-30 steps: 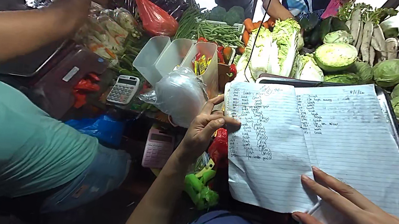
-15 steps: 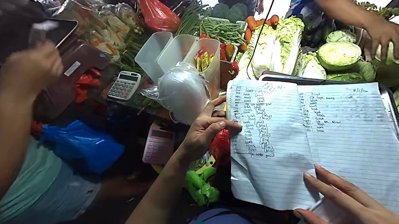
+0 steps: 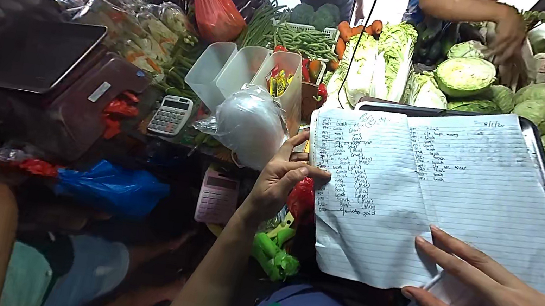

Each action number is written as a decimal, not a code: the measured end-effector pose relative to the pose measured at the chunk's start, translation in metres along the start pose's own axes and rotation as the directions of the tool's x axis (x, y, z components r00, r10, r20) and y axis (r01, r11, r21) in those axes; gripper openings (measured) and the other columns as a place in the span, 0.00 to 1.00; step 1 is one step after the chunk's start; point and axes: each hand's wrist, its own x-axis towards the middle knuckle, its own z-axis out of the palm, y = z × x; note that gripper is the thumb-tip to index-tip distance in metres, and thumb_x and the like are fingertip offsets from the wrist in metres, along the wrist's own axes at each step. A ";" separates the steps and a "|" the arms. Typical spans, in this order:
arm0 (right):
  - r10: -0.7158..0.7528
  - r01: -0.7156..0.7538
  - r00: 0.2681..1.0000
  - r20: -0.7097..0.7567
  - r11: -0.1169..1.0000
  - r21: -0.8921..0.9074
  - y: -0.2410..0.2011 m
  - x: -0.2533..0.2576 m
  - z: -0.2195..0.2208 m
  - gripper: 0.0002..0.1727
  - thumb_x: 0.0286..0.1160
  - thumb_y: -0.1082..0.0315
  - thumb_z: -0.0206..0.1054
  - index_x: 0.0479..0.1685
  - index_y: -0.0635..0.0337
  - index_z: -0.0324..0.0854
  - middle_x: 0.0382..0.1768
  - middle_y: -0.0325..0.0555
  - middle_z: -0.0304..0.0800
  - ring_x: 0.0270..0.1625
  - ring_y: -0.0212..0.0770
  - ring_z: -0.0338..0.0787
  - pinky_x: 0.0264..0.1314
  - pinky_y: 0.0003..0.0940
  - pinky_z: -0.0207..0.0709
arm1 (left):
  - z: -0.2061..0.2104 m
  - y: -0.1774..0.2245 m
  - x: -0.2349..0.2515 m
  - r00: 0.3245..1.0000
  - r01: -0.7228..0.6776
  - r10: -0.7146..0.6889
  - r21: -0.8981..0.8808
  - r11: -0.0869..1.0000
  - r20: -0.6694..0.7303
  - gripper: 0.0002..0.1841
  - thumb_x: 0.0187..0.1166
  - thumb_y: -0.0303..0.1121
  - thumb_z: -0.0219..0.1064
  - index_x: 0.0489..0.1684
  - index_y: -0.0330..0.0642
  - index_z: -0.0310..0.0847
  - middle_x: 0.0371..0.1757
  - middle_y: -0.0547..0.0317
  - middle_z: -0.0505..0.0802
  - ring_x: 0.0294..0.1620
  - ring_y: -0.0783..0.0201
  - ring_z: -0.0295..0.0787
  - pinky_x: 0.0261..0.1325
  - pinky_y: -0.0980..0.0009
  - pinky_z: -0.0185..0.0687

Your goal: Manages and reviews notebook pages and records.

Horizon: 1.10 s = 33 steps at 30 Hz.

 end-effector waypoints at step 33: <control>-0.009 0.009 1.000 -0.015 1.000 0.007 0.002 0.001 0.001 0.29 0.69 0.42 0.76 0.64 0.52 0.91 0.70 0.53 0.89 0.66 0.43 0.92 0.56 0.41 0.86 | 0.001 -0.006 -0.025 0.996 0.033 -0.028 -0.054 0.998 0.084 0.24 0.90 0.47 0.52 0.39 0.45 0.95 0.84 0.50 0.72 0.75 0.72 0.73 0.78 0.70 0.69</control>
